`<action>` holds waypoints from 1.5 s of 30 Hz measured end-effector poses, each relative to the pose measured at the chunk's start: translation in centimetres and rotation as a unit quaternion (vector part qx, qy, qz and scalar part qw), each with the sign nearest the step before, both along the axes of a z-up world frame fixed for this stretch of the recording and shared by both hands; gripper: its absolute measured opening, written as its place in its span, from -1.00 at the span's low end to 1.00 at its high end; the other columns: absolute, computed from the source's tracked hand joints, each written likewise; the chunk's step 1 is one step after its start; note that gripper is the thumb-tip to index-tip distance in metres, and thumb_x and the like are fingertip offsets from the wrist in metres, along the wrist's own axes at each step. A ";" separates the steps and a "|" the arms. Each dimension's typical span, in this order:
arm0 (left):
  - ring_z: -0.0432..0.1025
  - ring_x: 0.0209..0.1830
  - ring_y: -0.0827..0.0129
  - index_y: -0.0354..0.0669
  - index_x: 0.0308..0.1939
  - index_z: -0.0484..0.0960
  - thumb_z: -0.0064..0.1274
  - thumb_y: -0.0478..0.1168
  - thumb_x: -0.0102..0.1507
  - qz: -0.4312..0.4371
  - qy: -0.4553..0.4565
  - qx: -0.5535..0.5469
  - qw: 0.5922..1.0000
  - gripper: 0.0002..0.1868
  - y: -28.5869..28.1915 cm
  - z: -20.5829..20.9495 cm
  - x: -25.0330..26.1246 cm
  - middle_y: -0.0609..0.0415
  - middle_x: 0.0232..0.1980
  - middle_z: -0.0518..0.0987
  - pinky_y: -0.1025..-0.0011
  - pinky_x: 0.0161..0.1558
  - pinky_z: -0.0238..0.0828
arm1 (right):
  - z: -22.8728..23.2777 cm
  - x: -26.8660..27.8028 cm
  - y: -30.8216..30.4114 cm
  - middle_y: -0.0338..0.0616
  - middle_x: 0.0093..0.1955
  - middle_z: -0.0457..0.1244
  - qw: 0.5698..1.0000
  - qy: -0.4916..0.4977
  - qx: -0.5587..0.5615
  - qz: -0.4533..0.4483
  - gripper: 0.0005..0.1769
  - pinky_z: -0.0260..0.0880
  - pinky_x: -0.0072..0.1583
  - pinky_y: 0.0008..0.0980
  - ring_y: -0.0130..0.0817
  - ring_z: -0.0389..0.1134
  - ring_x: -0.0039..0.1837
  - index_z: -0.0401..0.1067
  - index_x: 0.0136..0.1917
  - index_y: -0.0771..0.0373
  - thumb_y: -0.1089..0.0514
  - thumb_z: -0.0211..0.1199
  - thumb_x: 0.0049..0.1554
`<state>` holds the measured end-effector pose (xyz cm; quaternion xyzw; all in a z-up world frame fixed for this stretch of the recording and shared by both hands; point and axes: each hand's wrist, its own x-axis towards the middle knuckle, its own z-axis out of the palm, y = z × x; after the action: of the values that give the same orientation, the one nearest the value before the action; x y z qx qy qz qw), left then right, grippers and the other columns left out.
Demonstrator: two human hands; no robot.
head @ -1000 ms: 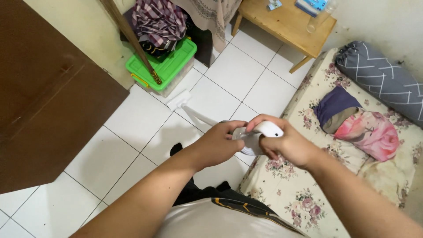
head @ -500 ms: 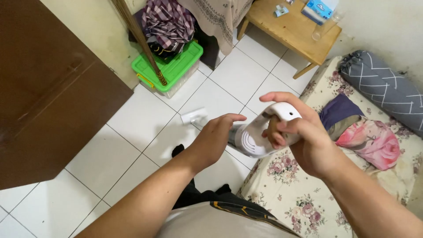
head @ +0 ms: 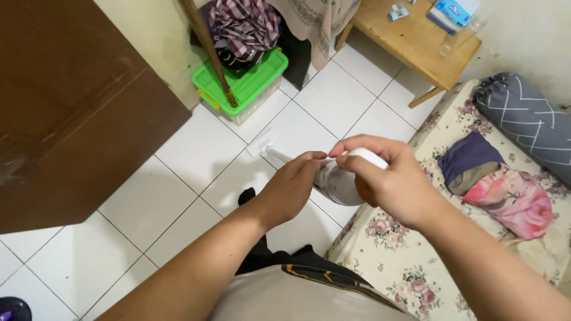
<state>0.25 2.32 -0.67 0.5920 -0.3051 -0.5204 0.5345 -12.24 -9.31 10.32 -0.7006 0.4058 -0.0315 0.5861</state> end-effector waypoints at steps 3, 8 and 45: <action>0.38 0.31 0.32 -0.20 0.35 0.41 -0.39 -0.04 0.37 0.008 -0.033 0.029 0.999 -0.45 0.4 -0.2 0.0 -0.03 0.26 0.54 0.39 0.31 0.20 | 0.7 0.8 -0.2 -0.30 -0.57 0.11 1.000 -0.007 0.006 0.017 -0.80 -0.04 -0.44 -0.45 -0.55 0.03 -0.53 0.59 -0.02 0.26 0.20 0.21 0.12; 0.45 0.18 0.28 -0.20 0.25 0.52 -0.39 -0.01 0.38 0.017 -0.031 0.020 0.999 -0.46 1.0 0.8 0.5 -0.06 0.13 0.62 0.36 0.23 0.30 | -1.7 0.5 -1.1 -0.30 -0.53 0.15 0.999 -0.006 -0.002 0.045 -0.80 0.00 -0.42 -0.47 -0.56 0.06 -0.51 0.59 -0.02 0.27 0.20 0.22 0.12; 0.41 -0.36 0.31 -0.25 -0.31 0.60 -0.38 0.07 0.36 -0.034 -0.068 0.114 0.991 -0.46 -3.7 2.0 0.8 0.02 -0.40 0.56 0.31 -0.20 0.39 | -3.8 -0.3 -2.9 -0.30 -0.15 0.41 0.991 0.002 -0.046 0.122 -0.80 0.40 -0.02 -0.53 -0.58 0.34 -0.11 0.55 -0.05 0.28 0.17 0.21 0.11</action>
<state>1.08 -1.39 1.34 0.6721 -0.2993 -0.5281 0.4239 -12.58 -12.18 6.48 -0.7713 0.3165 0.0226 0.5517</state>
